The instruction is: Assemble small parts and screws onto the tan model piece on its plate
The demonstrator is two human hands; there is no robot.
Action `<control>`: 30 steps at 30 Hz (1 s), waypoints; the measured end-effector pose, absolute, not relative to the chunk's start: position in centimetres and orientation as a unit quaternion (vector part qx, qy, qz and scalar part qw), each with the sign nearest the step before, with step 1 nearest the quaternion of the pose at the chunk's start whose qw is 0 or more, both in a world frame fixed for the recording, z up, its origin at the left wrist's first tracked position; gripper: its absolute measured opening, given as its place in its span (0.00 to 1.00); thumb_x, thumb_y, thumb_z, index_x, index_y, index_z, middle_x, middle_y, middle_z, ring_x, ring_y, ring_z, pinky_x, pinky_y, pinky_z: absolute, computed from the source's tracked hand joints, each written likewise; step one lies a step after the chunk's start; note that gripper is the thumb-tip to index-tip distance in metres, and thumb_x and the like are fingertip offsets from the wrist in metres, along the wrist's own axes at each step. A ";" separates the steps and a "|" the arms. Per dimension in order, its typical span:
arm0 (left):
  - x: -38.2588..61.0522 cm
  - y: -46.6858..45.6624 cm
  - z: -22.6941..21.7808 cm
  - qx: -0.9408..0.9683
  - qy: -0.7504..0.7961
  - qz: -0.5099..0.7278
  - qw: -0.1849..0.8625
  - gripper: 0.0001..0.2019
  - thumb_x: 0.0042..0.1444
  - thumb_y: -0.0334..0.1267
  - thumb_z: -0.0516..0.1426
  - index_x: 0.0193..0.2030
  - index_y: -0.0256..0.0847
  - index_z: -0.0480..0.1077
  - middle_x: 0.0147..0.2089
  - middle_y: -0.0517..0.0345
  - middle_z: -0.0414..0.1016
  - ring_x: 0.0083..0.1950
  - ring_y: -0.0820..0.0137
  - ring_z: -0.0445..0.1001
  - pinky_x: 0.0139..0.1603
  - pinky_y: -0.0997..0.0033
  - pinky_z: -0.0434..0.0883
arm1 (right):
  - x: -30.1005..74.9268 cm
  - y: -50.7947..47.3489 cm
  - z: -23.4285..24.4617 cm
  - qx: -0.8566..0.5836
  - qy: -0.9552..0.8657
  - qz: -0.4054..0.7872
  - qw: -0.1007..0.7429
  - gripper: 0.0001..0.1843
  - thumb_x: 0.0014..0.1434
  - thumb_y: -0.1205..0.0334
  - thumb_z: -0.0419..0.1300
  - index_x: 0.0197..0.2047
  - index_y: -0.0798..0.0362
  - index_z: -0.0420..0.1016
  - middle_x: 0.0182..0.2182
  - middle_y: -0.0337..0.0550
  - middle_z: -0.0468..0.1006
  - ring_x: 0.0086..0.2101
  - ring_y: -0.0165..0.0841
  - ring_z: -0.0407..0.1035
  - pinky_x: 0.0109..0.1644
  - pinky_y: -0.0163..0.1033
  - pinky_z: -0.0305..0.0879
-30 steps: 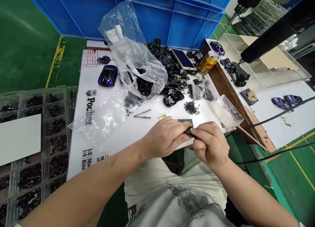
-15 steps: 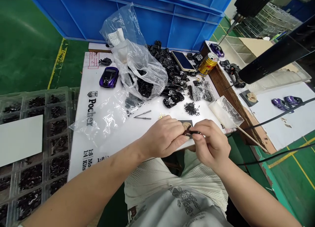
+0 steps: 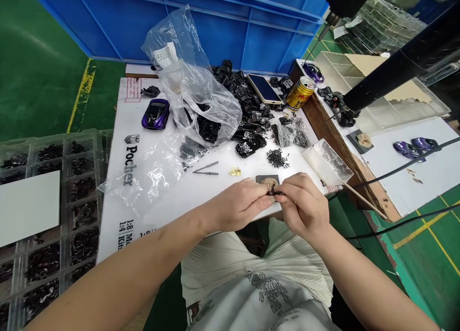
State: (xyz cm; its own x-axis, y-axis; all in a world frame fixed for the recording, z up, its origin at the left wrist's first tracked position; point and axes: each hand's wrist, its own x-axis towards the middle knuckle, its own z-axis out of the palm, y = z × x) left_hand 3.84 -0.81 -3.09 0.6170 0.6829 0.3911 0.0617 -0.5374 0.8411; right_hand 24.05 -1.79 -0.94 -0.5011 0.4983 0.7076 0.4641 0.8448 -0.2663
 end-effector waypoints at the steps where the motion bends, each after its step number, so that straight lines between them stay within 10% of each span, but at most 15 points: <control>1: 3.9 -0.9 -3.0 0.784 0.235 0.362 0.446 0.17 0.75 0.40 0.49 0.31 0.43 0.58 0.28 0.63 0.63 0.31 0.71 0.64 0.35 0.68 0.63 | 24.3 -1.6 -1.0 -0.265 -0.869 0.002 0.418 0.12 0.69 0.72 0.58 0.54 0.53 0.73 0.40 0.48 0.78 0.36 0.36 0.71 0.38 0.44 0.69; 7: 4.0 -1.0 -3.2 0.816 0.203 0.340 0.421 0.18 0.77 0.40 0.47 0.32 0.41 0.63 0.29 0.62 0.67 0.31 0.71 0.66 0.35 0.69 0.66 | 25.5 -1.5 -1.6 -0.200 -0.889 -0.020 0.411 0.13 0.69 0.69 0.59 0.55 0.55 0.74 0.39 0.49 0.77 0.34 0.36 0.69 0.35 0.44 0.67; 13: 3.8 -0.2 -4.2 0.887 0.259 0.381 0.019 0.19 0.77 0.41 0.49 0.32 0.39 0.68 0.31 0.58 0.73 0.33 0.68 0.69 0.38 0.64 0.62 | 24.7 -4.4 -1.4 -0.410 -0.713 0.331 0.463 0.14 0.71 0.49 0.61 0.40 0.51 0.73 0.29 0.39 0.72 0.29 0.32 0.67 0.30 0.37 0.67; 17: 3.7 0.0 -4.4 0.888 0.270 0.373 -0.008 0.11 0.75 0.39 0.53 0.43 0.38 0.73 0.37 0.58 0.79 0.39 0.67 0.76 0.43 0.64 0.67 | 25.2 -4.8 -0.6 -0.499 -0.631 0.478 0.353 0.17 0.70 0.48 0.63 0.35 0.52 0.75 0.22 0.36 0.71 0.24 0.29 0.65 0.27 0.35 0.64; 23: 3.4 0.2 -5.1 0.857 0.345 0.373 0.091 0.27 0.65 0.44 0.66 0.63 0.31 0.65 0.58 0.41 0.79 0.60 0.55 0.78 0.60 0.56 0.74 | 27.2 -3.5 -2.4 -0.542 -0.742 0.231 0.319 0.09 0.73 0.57 0.59 0.46 0.49 0.80 0.40 0.45 0.79 0.37 0.35 0.76 0.36 0.39 0.73; 30: 3.9 0.2 -6.3 0.871 0.312 0.331 0.186 0.27 0.65 0.40 0.66 0.66 0.36 0.63 0.64 0.42 0.76 0.66 0.56 0.75 0.68 0.52 0.73 | 26.7 -3.9 -4.4 -0.512 -0.803 0.028 0.302 0.04 0.70 0.65 0.60 0.41 0.53 0.76 0.32 0.41 0.75 0.30 0.31 0.72 0.31 0.37 0.69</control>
State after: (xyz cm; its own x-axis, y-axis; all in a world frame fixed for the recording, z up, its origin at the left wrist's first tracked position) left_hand 3.94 0.20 -6.33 0.5864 0.6669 0.4598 0.4204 -0.7357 0.5310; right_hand 26.69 -3.90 -4.38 -0.2926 0.8398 0.4572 0.8065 0.4736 -0.3539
